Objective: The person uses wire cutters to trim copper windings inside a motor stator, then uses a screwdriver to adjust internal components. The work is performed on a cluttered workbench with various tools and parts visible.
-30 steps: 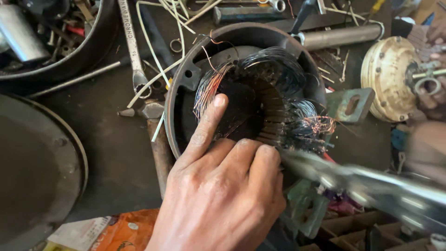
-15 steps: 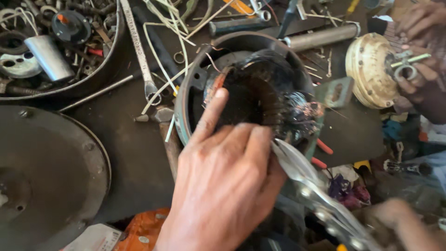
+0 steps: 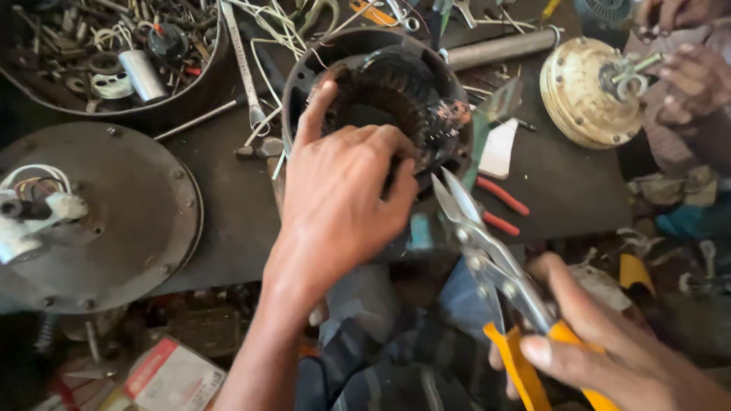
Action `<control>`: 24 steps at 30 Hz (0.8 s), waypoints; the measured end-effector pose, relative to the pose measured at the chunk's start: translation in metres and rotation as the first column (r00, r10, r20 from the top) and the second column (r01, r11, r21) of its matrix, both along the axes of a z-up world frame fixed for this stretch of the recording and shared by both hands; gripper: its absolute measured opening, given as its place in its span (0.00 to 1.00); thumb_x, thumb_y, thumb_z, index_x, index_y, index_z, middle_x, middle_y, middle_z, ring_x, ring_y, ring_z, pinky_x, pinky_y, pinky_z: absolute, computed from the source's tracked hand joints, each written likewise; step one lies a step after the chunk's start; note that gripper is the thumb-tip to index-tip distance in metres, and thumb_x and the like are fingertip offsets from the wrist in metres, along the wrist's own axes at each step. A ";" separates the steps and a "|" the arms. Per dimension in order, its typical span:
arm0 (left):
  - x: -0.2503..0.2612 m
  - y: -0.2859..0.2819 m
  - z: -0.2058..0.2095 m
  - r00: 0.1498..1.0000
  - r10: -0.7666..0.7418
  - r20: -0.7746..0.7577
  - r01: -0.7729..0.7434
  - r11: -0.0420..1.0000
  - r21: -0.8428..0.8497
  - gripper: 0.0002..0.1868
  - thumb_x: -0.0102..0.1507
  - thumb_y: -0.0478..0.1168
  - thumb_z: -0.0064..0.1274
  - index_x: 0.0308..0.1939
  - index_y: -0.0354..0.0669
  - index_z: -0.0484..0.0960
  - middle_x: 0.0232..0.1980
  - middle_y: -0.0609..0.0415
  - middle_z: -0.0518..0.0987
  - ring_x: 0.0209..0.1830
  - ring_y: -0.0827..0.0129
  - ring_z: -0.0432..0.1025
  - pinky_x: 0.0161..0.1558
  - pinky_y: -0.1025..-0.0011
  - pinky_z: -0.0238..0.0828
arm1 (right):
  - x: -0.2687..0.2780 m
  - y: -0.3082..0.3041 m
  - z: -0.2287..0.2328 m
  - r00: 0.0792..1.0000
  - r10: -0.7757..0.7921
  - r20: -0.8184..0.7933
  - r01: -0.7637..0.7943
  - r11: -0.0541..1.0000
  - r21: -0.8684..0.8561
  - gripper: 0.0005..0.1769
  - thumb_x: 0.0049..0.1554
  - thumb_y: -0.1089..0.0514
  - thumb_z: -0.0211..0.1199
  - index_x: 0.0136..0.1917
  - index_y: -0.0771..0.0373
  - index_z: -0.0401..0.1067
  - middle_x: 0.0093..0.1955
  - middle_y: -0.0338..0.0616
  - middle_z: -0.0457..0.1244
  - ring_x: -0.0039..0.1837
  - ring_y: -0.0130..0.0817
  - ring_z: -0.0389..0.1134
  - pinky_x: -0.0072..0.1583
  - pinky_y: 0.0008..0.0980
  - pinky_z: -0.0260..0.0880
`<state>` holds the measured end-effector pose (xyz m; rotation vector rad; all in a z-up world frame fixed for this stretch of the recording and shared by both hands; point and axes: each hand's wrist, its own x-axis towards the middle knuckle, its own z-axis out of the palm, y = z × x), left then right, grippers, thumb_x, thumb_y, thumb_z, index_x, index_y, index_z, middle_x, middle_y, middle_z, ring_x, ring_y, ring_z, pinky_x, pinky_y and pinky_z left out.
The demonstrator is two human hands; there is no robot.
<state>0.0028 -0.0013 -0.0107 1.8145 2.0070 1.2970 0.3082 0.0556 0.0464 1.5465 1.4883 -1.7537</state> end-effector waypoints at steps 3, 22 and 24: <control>0.001 -0.004 0.002 0.999 -0.034 0.016 0.034 0.999 -0.008 0.06 0.61 0.38 0.54 0.37 0.41 0.85 0.37 0.48 0.85 0.42 0.55 0.79 0.79 0.52 0.40 | -0.030 -0.003 0.014 0.993 -0.055 0.107 0.045 0.995 0.094 0.41 0.58 0.41 0.59 0.76 0.55 0.45 0.58 0.42 0.61 0.60 0.31 0.64 0.62 0.39 0.64; 0.005 -0.008 0.011 0.999 -0.054 0.001 0.054 0.999 0.000 0.06 0.61 0.40 0.56 0.38 0.42 0.85 0.37 0.53 0.86 0.39 0.59 0.81 0.80 0.51 0.40 | -0.061 -0.012 0.030 0.938 0.227 0.262 -0.262 0.959 0.107 0.25 0.64 0.38 0.50 0.63 0.55 0.51 0.49 0.46 0.59 0.50 0.37 0.61 0.57 0.38 0.65; 0.005 -0.008 0.010 0.998 -0.057 -0.012 0.057 0.998 0.017 0.06 0.61 0.40 0.57 0.38 0.42 0.85 0.38 0.53 0.86 0.40 0.58 0.81 0.80 0.51 0.41 | -0.066 -0.012 0.036 0.942 0.258 0.216 -0.293 0.944 0.149 0.23 0.63 0.38 0.50 0.61 0.55 0.56 0.47 0.46 0.60 0.48 0.36 0.61 0.54 0.38 0.64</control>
